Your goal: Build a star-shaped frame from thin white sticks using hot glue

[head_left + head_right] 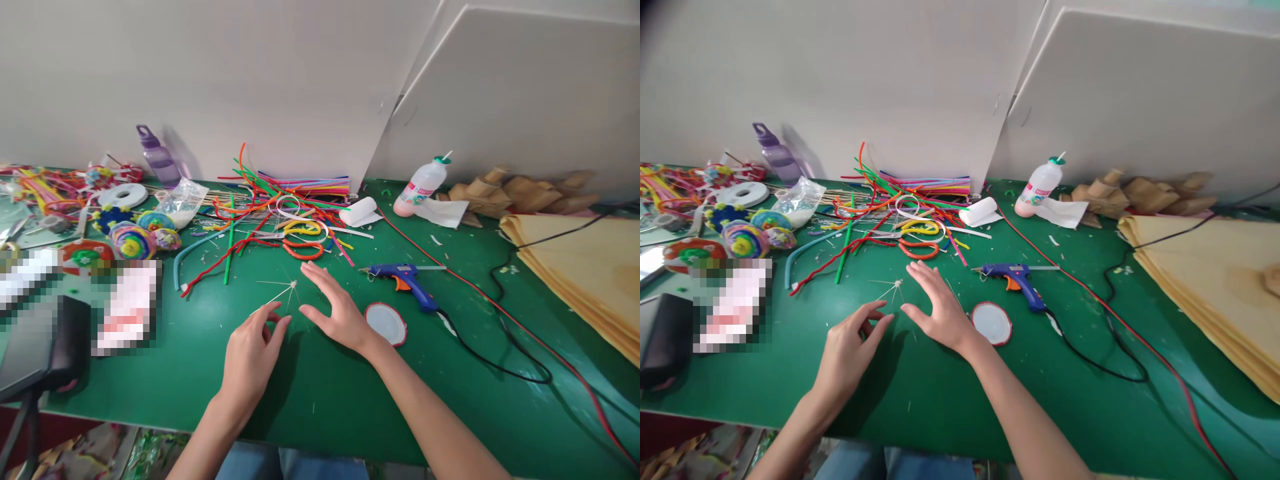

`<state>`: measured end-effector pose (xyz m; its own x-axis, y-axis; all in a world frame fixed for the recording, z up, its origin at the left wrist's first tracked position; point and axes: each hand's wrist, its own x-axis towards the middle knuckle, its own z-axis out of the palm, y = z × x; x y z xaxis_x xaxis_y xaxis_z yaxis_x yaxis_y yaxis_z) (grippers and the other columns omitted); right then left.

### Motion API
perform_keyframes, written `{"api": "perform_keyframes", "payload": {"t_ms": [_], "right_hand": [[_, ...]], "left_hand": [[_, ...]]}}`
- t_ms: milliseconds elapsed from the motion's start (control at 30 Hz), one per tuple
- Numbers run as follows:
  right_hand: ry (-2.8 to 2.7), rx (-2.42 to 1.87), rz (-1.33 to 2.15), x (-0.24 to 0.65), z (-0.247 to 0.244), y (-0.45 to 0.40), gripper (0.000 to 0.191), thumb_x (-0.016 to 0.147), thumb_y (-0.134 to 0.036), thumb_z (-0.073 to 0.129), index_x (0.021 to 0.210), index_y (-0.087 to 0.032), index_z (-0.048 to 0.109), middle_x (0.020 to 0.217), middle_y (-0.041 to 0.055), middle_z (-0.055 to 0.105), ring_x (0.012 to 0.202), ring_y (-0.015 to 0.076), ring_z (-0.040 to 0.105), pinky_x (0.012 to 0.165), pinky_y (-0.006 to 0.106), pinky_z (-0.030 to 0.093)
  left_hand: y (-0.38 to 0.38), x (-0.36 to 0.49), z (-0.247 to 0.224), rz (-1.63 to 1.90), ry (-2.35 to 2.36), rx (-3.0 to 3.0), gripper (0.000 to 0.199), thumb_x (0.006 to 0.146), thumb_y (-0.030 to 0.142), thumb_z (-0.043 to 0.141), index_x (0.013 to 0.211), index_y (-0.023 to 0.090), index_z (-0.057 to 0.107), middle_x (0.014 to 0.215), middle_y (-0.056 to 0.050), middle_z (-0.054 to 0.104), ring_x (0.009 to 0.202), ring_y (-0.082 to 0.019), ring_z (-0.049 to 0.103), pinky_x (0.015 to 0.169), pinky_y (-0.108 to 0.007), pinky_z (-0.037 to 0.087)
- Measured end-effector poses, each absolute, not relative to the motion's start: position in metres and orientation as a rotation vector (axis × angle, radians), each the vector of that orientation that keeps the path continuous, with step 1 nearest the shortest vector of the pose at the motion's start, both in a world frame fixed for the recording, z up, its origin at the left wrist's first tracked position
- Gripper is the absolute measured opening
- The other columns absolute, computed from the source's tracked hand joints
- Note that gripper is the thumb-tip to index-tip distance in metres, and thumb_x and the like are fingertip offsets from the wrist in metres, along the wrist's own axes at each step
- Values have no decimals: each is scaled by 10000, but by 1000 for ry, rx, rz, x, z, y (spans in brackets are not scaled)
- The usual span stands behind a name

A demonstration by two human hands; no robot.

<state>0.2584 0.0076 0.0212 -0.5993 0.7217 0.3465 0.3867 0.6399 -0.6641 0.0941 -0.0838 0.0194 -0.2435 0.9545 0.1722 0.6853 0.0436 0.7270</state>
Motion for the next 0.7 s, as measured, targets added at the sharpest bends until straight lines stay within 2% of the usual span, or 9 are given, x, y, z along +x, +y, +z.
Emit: {"api": "perform_keyframes", "payload": {"t_ms": [133,233,300,433,700], "right_hand": [[-2145,-971,600,263,19,11,274,869,-247,535,1133,-247,608,1178,71,607,1138,222,534,971,447,448],[-2150,-1023,535,265,16,12,147,853,-200,551,951,-219,659,940,59,667,932,213,594,852,415,493],[-2165,-1053,526,265,17,11,119,848,-170,552,877,-209,660,845,44,676,839,202,601,801,397,492],[-2194,-1028,576,266,21,9,127,836,-136,563,789,-210,655,775,17,687,763,178,612,766,359,479],[-2349,-894,732,265,29,-4,121,835,-209,577,770,-208,678,681,6,645,626,132,576,562,245,448]], "left_hand": [[-93,91,14,932,1971,1627,268,861,336,541,1090,213,606,799,9,693,513,-117,558,561,-248,455],[-94,88,12,918,1967,1633,255,867,327,534,1082,214,611,786,11,690,518,-118,560,565,-247,456],[-93,85,11,925,1962,1669,236,875,319,522,1066,218,618,780,11,687,527,-118,567,567,-244,455],[-87,71,13,914,1938,1841,198,895,274,486,1006,229,644,872,-8,692,604,-123,609,610,-236,464],[-60,39,19,738,1990,2197,239,909,252,436,970,232,665,913,-27,697,787,-177,657,646,-247,468]]}}
